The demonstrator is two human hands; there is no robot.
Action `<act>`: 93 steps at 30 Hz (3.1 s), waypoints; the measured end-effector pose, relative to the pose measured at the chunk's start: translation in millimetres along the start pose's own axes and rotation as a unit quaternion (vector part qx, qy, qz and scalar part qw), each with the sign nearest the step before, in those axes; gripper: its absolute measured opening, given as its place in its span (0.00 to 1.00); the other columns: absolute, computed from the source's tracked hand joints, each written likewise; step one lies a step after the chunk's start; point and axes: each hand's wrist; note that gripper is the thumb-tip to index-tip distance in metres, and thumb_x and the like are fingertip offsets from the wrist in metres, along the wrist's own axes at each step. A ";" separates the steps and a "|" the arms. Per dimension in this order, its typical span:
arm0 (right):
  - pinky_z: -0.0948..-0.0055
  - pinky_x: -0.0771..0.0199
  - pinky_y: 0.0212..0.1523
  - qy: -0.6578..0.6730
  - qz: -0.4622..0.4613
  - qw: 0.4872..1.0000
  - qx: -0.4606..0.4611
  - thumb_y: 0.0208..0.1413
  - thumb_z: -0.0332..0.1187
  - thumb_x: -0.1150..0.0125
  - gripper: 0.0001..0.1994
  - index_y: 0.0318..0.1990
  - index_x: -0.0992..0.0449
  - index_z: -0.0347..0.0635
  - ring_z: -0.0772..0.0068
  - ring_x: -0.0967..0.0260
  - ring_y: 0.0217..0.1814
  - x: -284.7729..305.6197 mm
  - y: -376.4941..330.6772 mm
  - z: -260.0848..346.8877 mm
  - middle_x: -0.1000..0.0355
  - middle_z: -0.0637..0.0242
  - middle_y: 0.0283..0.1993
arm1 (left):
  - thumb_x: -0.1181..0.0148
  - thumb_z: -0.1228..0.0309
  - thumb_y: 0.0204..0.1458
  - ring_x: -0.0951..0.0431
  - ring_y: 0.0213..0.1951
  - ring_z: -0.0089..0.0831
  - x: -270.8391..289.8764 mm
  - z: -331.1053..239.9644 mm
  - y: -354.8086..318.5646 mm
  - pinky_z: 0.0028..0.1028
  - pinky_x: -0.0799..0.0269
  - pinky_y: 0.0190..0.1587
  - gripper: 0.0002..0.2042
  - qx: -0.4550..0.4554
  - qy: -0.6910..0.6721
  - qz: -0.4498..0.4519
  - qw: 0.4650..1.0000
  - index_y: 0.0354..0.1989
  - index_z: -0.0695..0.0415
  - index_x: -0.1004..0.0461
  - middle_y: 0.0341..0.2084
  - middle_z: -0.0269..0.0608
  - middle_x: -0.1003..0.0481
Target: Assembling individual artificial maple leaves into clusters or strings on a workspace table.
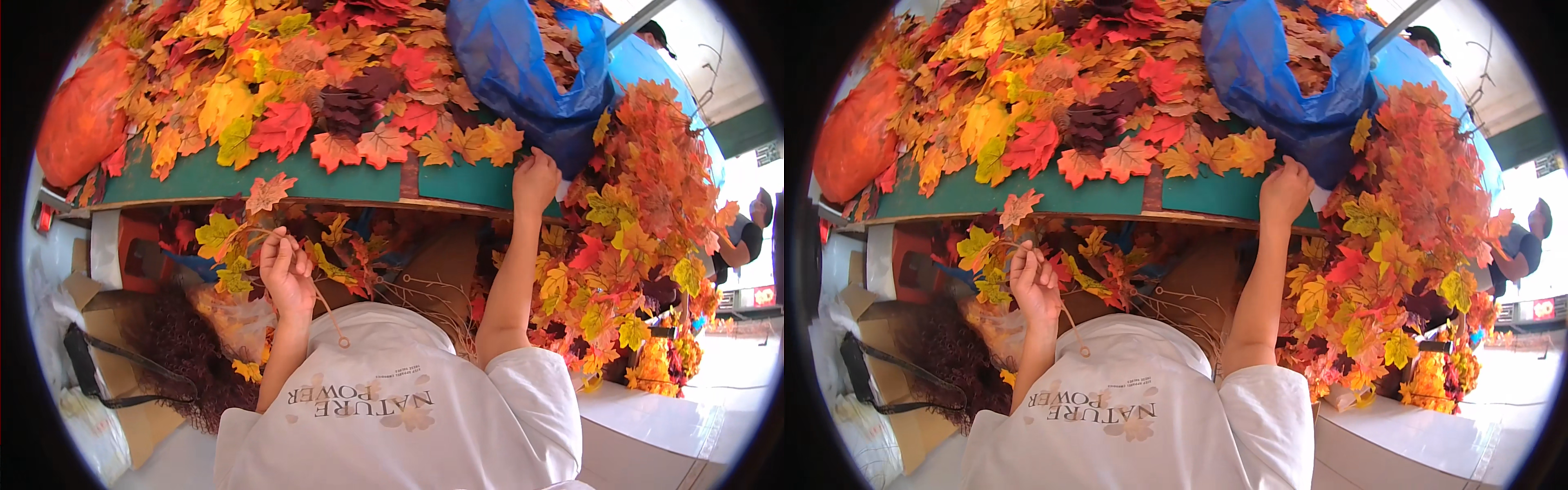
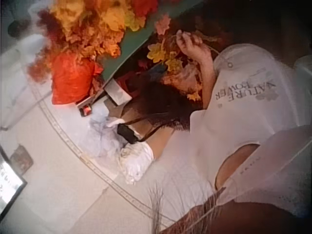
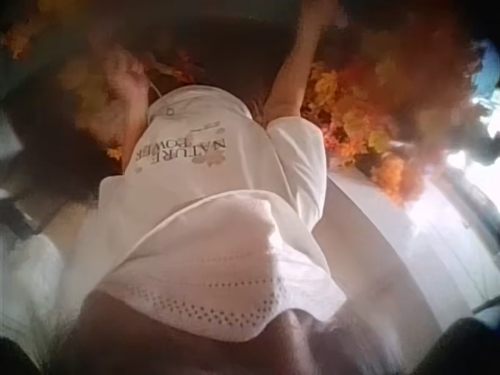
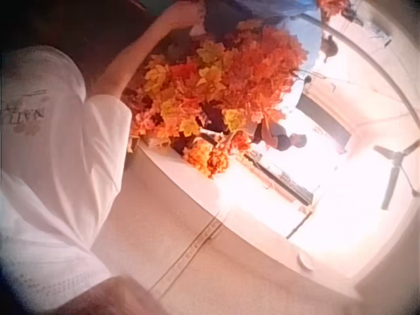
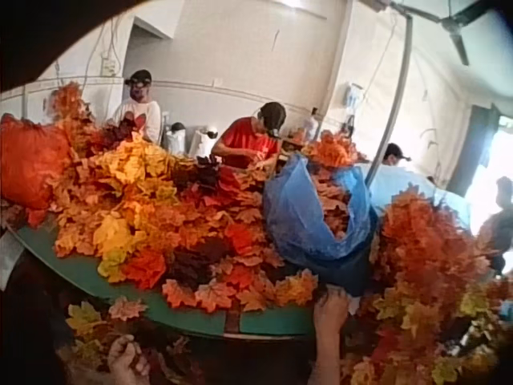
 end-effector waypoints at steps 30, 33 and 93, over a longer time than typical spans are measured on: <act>0.65 0.29 0.36 0.215 0.108 0.969 0.057 0.37 0.37 0.33 0.07 0.20 0.22 0.45 0.61 0.30 0.37 42.2 61.4 8.3 0.27 0.65 0.27 | 0.52 0.74 0.59 0.38 0.17 0.15 3.5 11.2 0.8 0.15 0.40 0.16 0.09 0.025 0.002 0.052 0.998 0.47 0.61 0.34 0.29 0.35 0.30; 0.63 0.28 0.35 0.217 0.115 0.965 0.096 0.37 0.38 0.30 0.13 0.28 0.23 0.41 0.58 0.29 0.33 52.6 77.4 17.7 0.28 0.62 0.27 | 0.52 0.75 0.59 0.38 0.17 0.15 -1.8 8.7 -1.5 0.15 0.41 0.16 0.10 0.024 0.006 0.052 0.998 0.48 0.61 0.34 0.29 0.34 0.30; 0.79 0.32 0.23 0.780 0.435 0.327 -0.309 0.57 0.30 0.43 0.06 0.37 0.29 0.36 0.78 0.34 0.24 73.5 -178.7 210.3 0.30 0.68 0.28 | 0.44 0.79 0.52 0.28 0.22 0.20 -20.0 12.8 -16.0 0.18 0.33 0.22 0.14 0.015 0.036 0.042 0.998 0.48 0.61 0.33 0.27 0.34 0.28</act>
Point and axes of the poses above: each hand's wrist, its own y-axis towards the middle knuckle, its own x-axis out of the back of the hand, z = x × y
